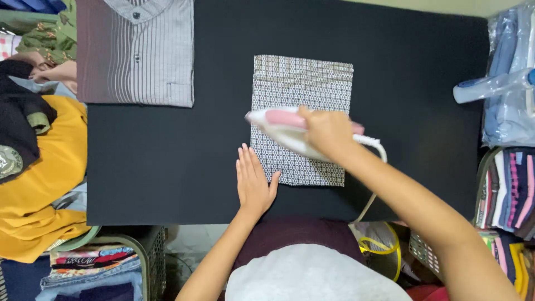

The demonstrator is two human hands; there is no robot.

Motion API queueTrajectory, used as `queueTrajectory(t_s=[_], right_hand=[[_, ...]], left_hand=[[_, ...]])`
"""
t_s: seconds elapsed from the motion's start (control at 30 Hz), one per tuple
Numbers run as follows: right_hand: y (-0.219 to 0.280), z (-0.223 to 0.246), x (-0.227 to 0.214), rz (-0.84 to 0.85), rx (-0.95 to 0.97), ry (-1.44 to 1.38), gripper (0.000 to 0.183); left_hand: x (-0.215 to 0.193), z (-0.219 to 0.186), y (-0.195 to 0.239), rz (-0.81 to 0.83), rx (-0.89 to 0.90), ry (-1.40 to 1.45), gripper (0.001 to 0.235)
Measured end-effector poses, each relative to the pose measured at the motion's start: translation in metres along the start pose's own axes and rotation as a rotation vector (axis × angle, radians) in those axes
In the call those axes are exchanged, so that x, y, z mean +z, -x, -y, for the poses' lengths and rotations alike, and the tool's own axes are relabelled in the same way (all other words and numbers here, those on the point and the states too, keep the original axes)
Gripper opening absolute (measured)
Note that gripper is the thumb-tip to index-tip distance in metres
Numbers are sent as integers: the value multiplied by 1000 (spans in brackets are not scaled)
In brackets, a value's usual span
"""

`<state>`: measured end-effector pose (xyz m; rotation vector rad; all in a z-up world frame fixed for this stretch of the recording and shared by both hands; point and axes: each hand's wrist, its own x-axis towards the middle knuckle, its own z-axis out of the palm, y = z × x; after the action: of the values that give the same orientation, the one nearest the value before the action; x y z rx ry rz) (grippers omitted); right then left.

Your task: Folding a patterned shirt and then ironing it on a flat surface.

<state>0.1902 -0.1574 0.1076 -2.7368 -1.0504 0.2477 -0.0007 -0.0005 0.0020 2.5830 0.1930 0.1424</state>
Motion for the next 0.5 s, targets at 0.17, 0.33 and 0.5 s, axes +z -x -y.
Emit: queueTrajectory(t_s=[0.17, 0.33, 0.5], right_hand=[[36, -54, -21, -15, 281, 37, 35], [84, -96, -19, -24, 575, 59, 40], [111, -55, -56, -86, 637, -346, 36]], left_hand=[[-4, -1, -2, 12, -4, 5, 91], [-5, 6, 2, -17, 29, 18, 79], [-13, 17, 16, -4, -8, -88, 62]])
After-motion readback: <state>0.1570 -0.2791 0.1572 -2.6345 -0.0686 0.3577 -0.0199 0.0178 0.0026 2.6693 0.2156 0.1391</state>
